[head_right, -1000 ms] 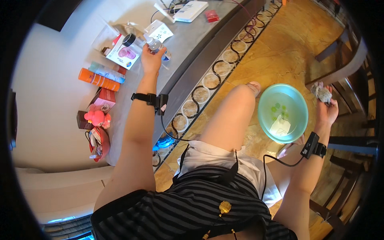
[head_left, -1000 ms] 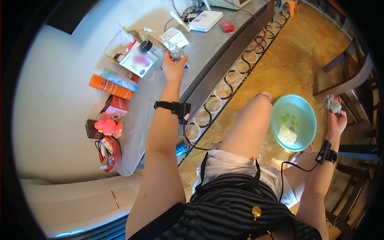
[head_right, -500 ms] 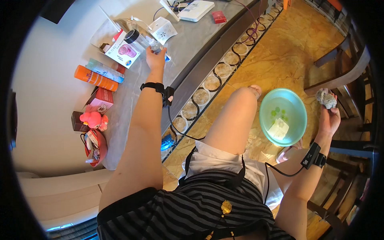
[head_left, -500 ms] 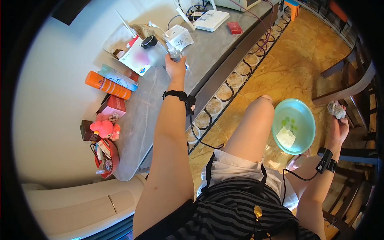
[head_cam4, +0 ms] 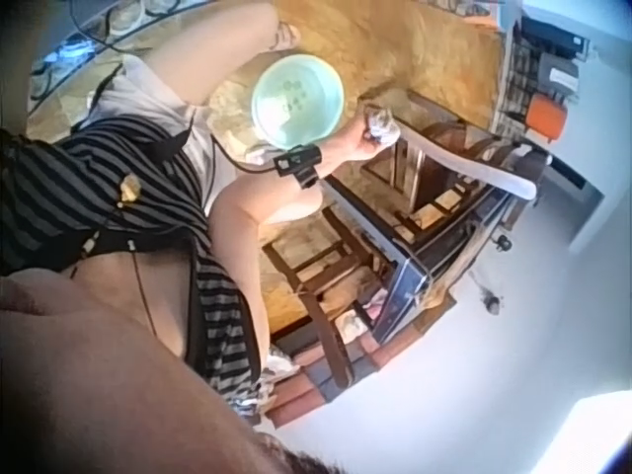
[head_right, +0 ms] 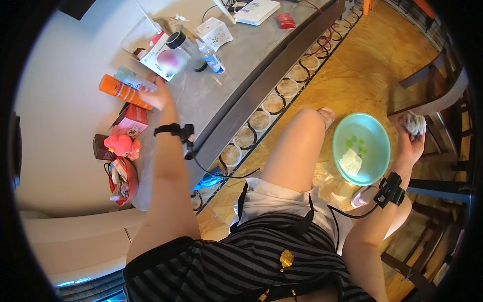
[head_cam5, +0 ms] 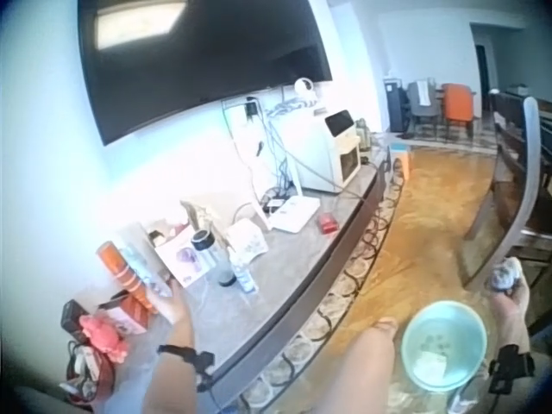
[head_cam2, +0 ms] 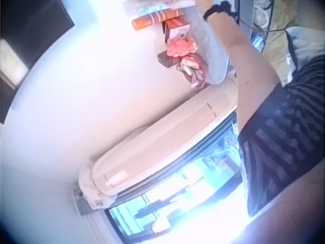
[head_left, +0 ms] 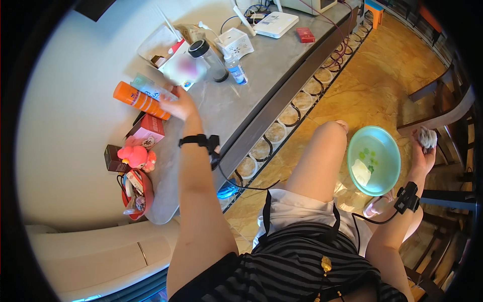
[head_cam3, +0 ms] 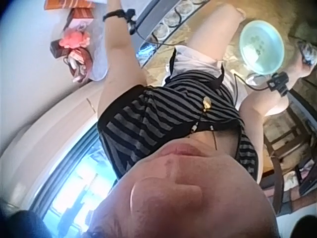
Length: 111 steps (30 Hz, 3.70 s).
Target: The person clears a table by moving a fan, a tray, and various bottles, then wipes the surface with a cloth. They rinse the cloth in a basin, apply liquid from a bottle and spray from a canister to it, and scrub the cloth together by hand.
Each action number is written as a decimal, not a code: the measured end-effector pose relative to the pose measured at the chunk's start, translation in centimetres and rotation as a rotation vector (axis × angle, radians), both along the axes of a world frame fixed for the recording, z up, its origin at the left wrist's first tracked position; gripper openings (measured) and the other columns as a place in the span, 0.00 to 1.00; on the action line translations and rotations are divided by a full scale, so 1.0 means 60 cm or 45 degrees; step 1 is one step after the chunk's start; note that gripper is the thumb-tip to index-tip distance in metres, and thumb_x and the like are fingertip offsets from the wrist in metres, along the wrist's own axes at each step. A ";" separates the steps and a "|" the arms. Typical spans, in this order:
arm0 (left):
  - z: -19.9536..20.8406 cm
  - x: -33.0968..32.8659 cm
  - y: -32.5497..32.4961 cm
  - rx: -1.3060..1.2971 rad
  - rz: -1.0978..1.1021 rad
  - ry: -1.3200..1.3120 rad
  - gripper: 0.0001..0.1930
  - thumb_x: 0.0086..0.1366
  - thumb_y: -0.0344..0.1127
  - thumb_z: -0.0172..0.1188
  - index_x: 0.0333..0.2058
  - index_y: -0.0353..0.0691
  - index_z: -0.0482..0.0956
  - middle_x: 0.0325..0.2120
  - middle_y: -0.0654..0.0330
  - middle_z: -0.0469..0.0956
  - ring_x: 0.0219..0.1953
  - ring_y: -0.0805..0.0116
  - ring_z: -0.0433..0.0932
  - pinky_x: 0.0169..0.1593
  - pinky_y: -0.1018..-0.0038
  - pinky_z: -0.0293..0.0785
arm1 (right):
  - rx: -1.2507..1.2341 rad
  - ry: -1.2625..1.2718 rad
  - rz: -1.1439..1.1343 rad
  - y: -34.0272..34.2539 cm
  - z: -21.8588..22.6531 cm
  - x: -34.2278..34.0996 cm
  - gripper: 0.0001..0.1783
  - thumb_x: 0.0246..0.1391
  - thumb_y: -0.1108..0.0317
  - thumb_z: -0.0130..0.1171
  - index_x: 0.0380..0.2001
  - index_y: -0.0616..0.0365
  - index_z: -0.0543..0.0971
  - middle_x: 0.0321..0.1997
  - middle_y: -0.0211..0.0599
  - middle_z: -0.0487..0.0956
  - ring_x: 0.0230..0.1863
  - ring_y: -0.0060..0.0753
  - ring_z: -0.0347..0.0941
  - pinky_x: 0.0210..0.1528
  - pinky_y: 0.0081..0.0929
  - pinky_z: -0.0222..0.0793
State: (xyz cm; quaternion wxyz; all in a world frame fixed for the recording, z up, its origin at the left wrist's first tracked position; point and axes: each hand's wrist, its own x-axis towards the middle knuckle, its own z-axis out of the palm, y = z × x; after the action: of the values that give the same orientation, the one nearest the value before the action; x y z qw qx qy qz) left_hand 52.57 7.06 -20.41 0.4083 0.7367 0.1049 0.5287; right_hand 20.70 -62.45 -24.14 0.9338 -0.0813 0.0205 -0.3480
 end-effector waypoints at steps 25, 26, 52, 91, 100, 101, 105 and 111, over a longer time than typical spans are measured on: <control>0.219 -0.153 0.109 0.122 -0.403 0.000 0.30 0.41 0.32 0.71 0.42 0.33 0.64 0.34 0.55 0.72 0.35 0.69 0.73 0.41 0.72 0.70 | -0.405 0.349 0.354 0.275 0.171 0.072 0.22 0.58 0.73 0.43 0.56 0.60 0.61 0.47 0.34 0.73 0.43 0.31 0.71 0.25 0.15 0.70; 0.238 -0.178 0.077 0.270 -0.358 0.045 0.28 0.43 0.32 0.69 0.41 0.33 0.64 0.33 0.57 0.72 0.33 0.70 0.73 0.40 0.73 0.70 | -0.420 0.447 0.309 0.302 0.201 0.088 0.24 0.58 0.74 0.42 0.59 0.58 0.59 0.46 0.32 0.73 0.38 0.26 0.73 0.23 0.13 0.68; 0.146 -0.341 -0.275 0.861 -0.925 0.760 0.27 0.40 0.36 0.66 0.42 0.40 0.67 0.30 0.52 0.75 0.32 0.54 0.76 0.35 0.66 0.71 | -1.488 0.644 0.764 0.604 0.197 0.204 0.32 0.29 0.51 0.70 0.36 0.66 0.76 0.35 0.39 0.77 0.35 0.27 0.74 0.40 0.22 0.69; -0.004 -0.405 -0.107 -0.404 -1.805 1.426 0.24 0.41 0.24 0.68 0.40 0.38 0.71 0.31 0.62 0.75 0.33 0.73 0.75 0.38 0.74 0.73 | -2.479 0.038 0.727 0.493 0.362 0.246 0.27 0.44 0.49 0.61 0.42 0.57 0.71 0.32 0.33 0.75 0.35 0.24 0.73 0.37 0.18 0.69; 0.031 -0.416 -0.105 -0.463 -1.617 1.003 0.25 0.42 0.23 0.66 0.42 0.36 0.69 0.38 0.58 0.73 0.39 0.70 0.73 0.45 0.72 0.71 | -1.304 0.496 1.455 0.585 0.175 0.303 0.28 0.49 0.41 0.52 0.39 0.56 0.74 0.31 0.29 0.78 0.22 0.12 0.71 0.20 0.12 0.67; 0.031 -0.417 -0.097 -0.474 -1.590 1.007 0.25 0.42 0.23 0.66 0.42 0.36 0.69 0.38 0.58 0.73 0.39 0.70 0.73 0.45 0.72 0.71 | -1.158 0.572 1.411 0.625 0.156 0.300 0.28 0.48 0.42 0.55 0.40 0.55 0.74 0.32 0.29 0.78 0.21 0.13 0.70 0.19 0.13 0.65; 0.056 -0.423 -0.081 -0.473 -1.488 0.873 0.26 0.43 0.22 0.65 0.43 0.34 0.68 0.38 0.56 0.74 0.39 0.69 0.74 0.43 0.72 0.72 | -1.172 0.715 1.535 0.714 0.107 0.314 0.26 0.46 0.39 0.56 0.34 0.51 0.74 0.24 0.25 0.75 0.17 0.14 0.67 0.16 0.14 0.60; 0.068 -0.428 -0.038 -0.597 -1.443 0.578 0.25 0.40 0.23 0.67 0.41 0.33 0.70 0.37 0.55 0.75 0.39 0.67 0.75 0.43 0.71 0.72 | -1.218 0.768 1.611 0.801 0.087 0.355 0.25 0.45 0.38 0.56 0.28 0.50 0.74 0.17 0.22 0.70 0.12 0.17 0.64 0.13 0.15 0.56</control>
State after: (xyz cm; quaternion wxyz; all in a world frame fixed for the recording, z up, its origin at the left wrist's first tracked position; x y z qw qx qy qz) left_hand 26.91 4.80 -16.32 0.7414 0.6625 -0.1036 0.0260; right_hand 41.99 -14.41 -18.92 0.7722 -0.5529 0.0699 0.3051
